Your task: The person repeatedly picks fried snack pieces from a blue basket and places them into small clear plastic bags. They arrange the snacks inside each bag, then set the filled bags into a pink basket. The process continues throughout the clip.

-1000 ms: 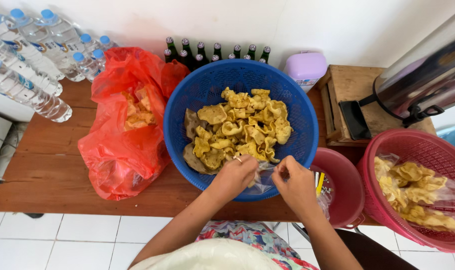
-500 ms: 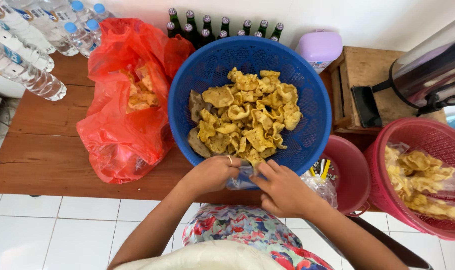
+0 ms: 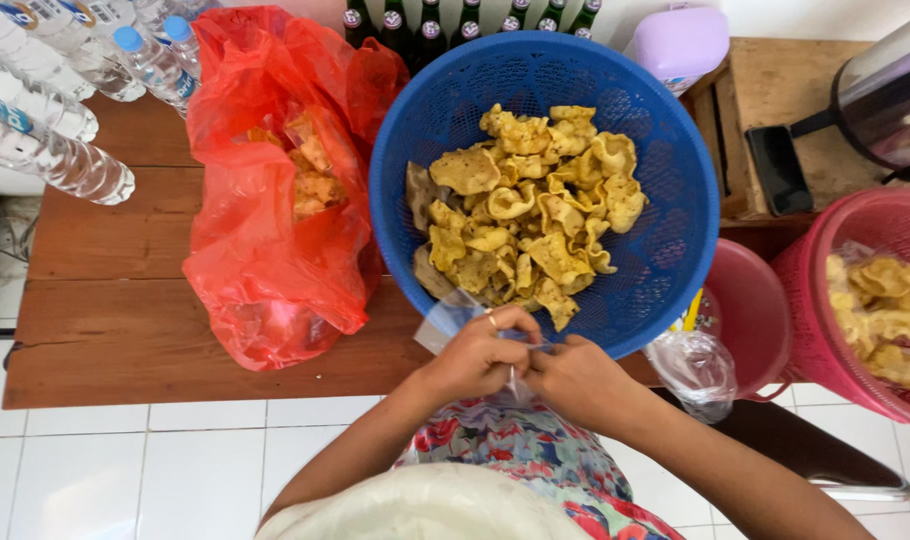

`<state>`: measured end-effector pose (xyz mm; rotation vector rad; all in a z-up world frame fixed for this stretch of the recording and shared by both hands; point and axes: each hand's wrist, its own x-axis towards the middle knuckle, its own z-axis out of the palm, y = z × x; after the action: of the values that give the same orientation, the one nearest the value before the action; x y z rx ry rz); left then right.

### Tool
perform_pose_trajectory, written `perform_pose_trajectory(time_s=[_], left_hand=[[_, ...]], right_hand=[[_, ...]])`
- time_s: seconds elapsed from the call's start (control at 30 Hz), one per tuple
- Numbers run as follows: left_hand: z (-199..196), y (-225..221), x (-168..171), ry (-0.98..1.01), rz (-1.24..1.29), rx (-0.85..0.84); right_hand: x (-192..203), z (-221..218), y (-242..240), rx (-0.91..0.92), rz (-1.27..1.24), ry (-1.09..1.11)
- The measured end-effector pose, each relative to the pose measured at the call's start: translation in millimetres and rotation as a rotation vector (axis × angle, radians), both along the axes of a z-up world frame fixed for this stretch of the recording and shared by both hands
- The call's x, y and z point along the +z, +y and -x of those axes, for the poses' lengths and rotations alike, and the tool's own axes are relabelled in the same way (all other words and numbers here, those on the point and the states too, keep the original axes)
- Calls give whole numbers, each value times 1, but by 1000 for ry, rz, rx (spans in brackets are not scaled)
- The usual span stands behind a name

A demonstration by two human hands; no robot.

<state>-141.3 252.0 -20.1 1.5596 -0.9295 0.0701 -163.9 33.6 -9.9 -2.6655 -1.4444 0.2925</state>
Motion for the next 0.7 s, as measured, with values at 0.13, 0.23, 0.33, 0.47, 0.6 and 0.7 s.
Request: perform_pose_trajectory(time_s=[0.13,0.23,0.33,0.47,0.6,0.7], left_hand=[[-4,-4,6,-64,-20,-10],[-5,-11,11,-72,-44,-48],[-3,-14,22,25,4,-65],[-14,-5,30,168,-15,-231],[-14,7,21,250,-182,-300],[-11,10,3,421,-143,-175]], right_hand=[[-24,9,4,-85,405,181],[-22,13,2,-212,421,199],[3,9,5,-305,444,322],[58,-5,4,-253,-292,503],[99,-31,18,-241,8,582],[122,-57,26,-277,259,634]])
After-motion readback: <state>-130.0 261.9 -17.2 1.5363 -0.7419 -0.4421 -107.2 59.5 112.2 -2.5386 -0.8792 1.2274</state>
